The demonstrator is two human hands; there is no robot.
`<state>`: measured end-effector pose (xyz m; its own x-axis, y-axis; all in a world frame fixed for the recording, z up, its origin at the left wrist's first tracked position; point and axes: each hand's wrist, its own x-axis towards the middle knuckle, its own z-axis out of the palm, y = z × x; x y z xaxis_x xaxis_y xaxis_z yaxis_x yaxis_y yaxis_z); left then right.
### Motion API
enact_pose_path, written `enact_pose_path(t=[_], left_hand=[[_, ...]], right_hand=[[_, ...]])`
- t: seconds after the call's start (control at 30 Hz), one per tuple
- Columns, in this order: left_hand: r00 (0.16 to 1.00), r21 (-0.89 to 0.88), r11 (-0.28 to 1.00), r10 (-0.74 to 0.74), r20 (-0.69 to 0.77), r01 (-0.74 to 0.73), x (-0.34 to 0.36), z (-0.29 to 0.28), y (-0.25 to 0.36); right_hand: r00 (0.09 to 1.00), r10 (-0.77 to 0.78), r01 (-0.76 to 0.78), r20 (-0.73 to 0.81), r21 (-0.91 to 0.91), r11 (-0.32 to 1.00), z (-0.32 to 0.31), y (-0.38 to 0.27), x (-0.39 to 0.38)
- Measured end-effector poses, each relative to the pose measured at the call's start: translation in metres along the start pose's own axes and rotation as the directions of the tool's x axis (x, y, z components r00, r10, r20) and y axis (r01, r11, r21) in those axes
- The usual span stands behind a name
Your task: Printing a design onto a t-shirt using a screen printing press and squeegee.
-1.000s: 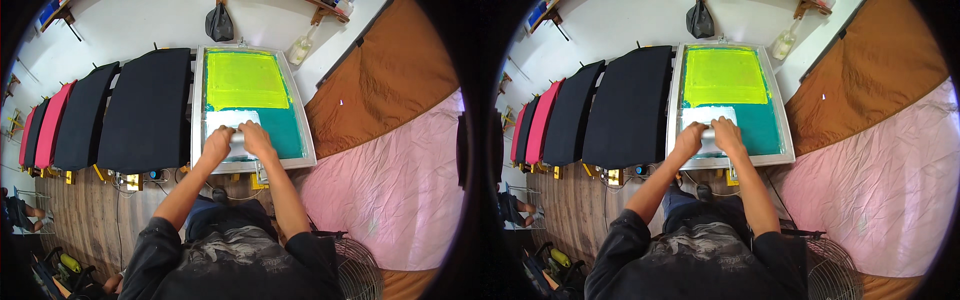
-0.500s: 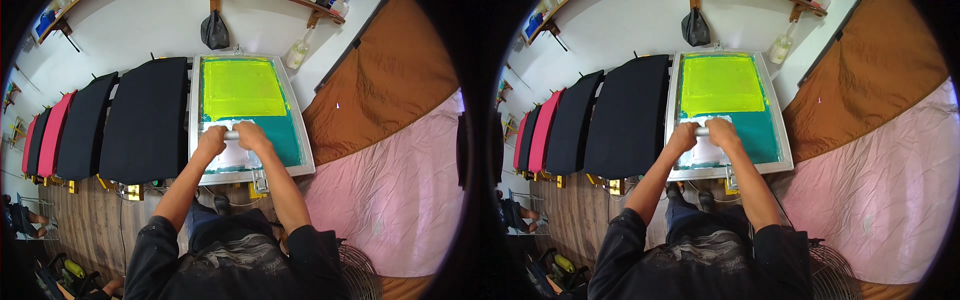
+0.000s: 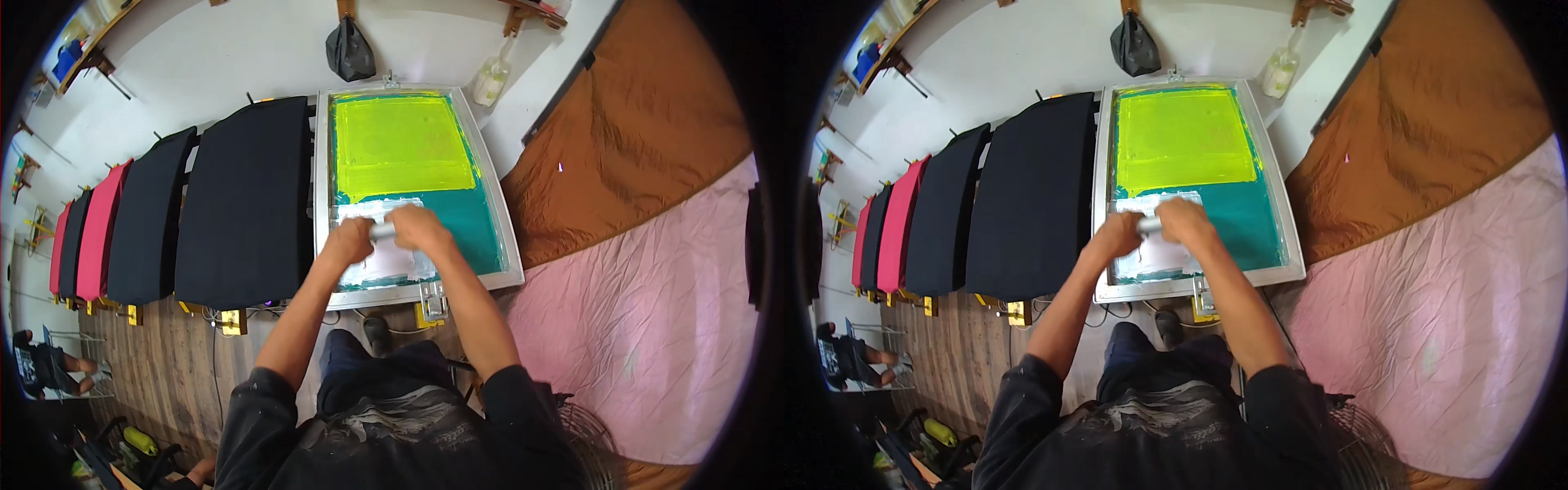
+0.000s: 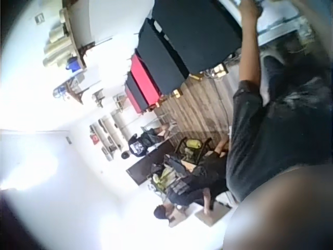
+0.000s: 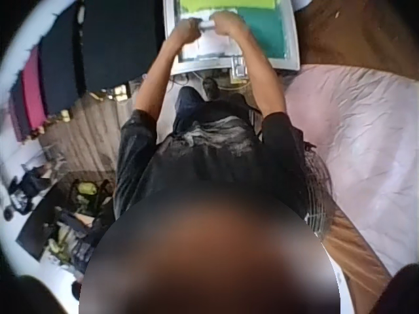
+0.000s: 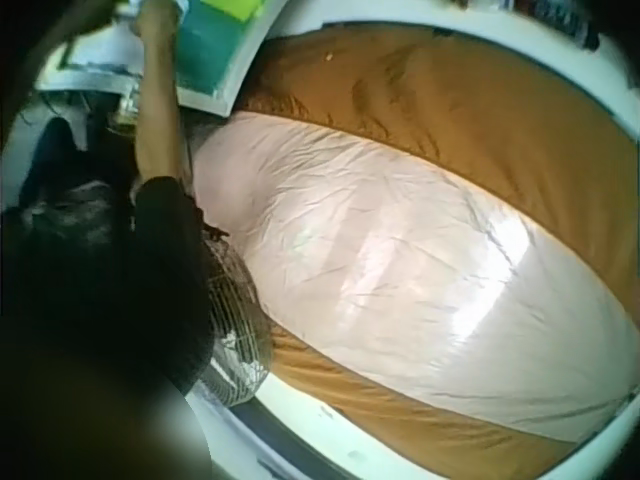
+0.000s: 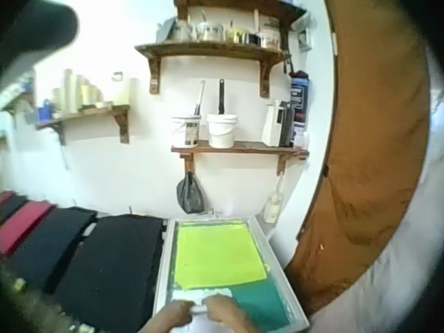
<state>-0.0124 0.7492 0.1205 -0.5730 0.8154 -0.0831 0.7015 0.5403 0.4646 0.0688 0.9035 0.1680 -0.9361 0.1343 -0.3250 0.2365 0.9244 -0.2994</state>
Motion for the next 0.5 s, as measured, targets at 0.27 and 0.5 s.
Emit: enact_pose_path(t=[0.27,0.5], left_hand=[[0.999,0.039,0.999,-0.025,0.021,0.024,0.06,-0.002,-0.008],[0.996,0.151,0.988,0.042,-0.081,-0.029,0.034,0.012,-0.005]], right_hand=[[0.983,0.155,-0.147,0.098,-0.082,0.986,-0.014,0.014,0.049],[0.963,0.263,-0.254,0.049,-0.142,0.957,-0.008,-0.004,0.03]])
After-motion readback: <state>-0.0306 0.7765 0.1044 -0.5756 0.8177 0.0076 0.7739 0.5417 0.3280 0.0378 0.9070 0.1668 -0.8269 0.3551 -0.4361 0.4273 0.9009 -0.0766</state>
